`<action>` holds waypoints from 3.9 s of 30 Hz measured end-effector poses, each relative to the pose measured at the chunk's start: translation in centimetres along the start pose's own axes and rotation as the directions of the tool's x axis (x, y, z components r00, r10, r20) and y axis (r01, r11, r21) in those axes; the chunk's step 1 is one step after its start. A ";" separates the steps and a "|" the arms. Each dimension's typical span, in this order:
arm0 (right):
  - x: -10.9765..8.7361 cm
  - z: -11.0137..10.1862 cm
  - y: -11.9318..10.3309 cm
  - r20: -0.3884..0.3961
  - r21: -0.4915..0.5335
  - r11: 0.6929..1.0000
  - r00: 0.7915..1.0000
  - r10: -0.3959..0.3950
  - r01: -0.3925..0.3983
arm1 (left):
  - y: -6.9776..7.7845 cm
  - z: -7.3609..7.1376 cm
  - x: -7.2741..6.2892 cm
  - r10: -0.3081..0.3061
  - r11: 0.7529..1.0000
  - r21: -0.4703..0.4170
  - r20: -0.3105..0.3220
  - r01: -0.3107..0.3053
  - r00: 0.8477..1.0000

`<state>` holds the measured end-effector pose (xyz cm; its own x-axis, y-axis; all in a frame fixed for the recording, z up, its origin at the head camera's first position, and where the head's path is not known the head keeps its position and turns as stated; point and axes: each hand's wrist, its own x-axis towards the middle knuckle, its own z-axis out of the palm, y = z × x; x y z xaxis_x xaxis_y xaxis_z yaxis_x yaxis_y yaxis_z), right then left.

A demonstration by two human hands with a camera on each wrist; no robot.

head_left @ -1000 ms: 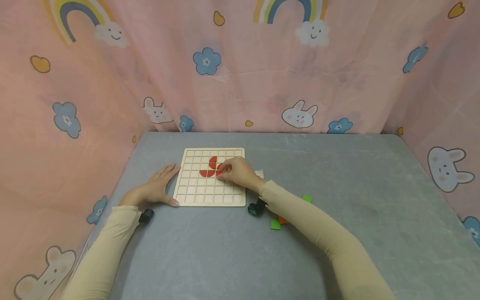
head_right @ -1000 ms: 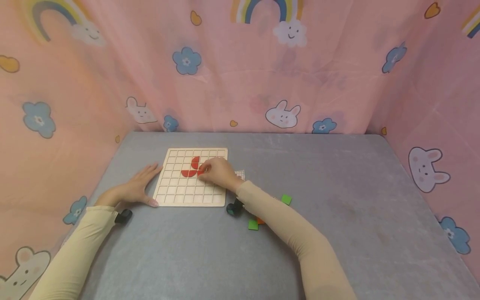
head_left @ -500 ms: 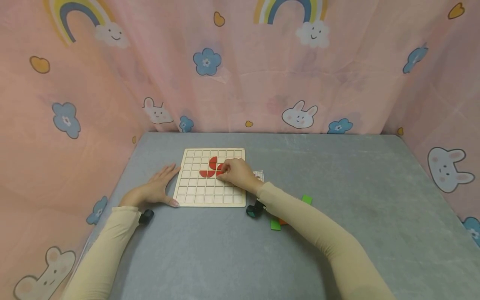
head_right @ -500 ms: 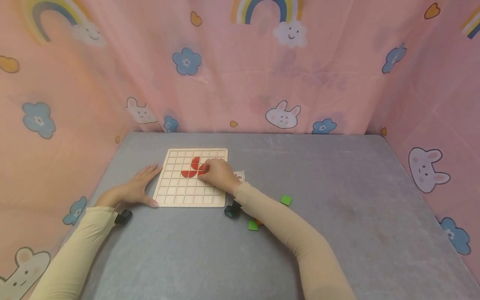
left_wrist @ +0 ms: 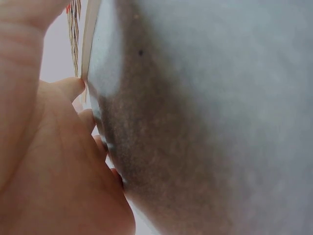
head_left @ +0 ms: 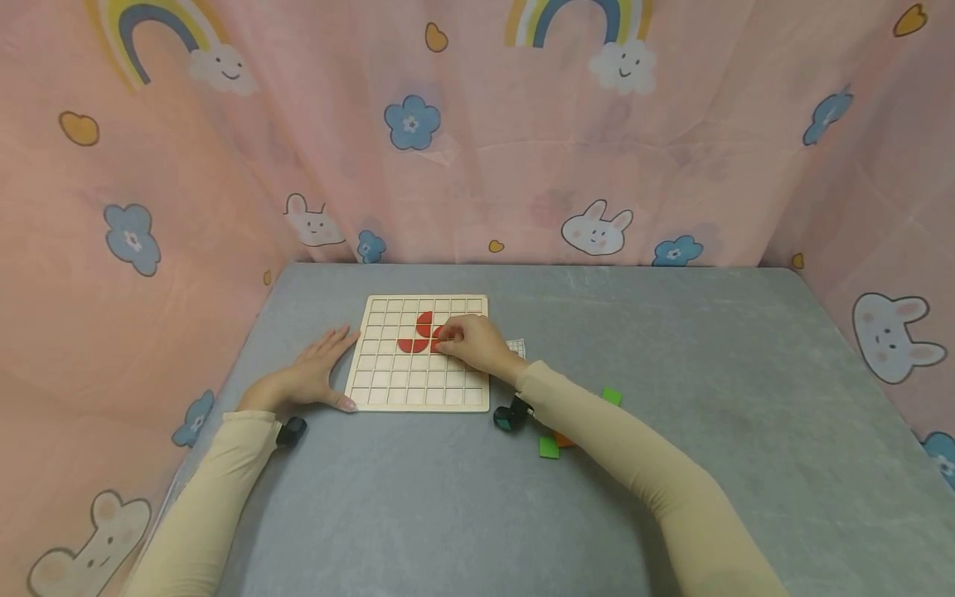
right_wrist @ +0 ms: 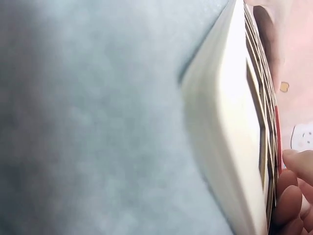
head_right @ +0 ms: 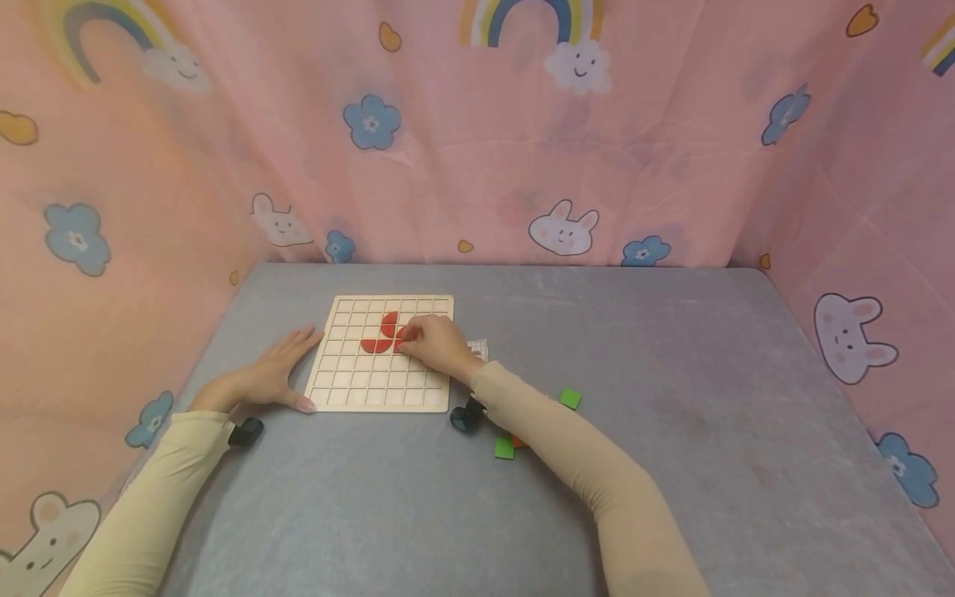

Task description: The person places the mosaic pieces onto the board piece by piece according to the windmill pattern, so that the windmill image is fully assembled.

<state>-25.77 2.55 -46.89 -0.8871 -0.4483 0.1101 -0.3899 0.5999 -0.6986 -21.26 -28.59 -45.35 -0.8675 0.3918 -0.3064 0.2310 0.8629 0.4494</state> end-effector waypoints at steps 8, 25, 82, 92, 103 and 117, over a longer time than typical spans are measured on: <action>0.0 0.0 0.0 -0.009 0.006 1.000 1.000 0.013 -0.013 | 0.1 0.1 -0.1 -0.006 1.000 -0.002 0.000 0.006 1.000; -0.2 -0.3 0.1 0.009 0.068 0.997 1.000 0.020 -0.020 | 0.4 0.0 -0.2 -0.005 1.000 0.006 -0.001 0.005 1.000; -12.0 -12.2 6.1 0.219 0.224 0.968 0.974 0.063 -0.113 | -0.2 0.1 -0.1 0.005 1.000 -0.014 -0.006 -0.005 1.000; -16.8 -12.1 8.0 0.185 0.072 0.997 0.982 -0.046 0.033 | 0.2 -0.2 -0.2 0.010 1.000 0.004 0.000 -0.010 1.000; -18.7 -10.6 8.2 0.045 -0.063 0.997 0.998 -0.048 0.051 | 0.3 -0.1 -0.3 0.008 1.000 -0.003 -0.001 -0.008 1.000; -18.6 -10.2 7.7 0.036 -0.118 0.993 0.999 -0.002 0.006 | 0.3 -0.1 -0.3 0.008 1.000 -0.005 -0.002 -0.008 1.000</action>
<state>-14.83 22.22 -47.14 -0.8769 -0.4729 0.0858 -0.4216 0.6710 -0.6099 -20.98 -28.46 -45.08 -0.8664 0.3983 -0.3010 0.2359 0.8580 0.4563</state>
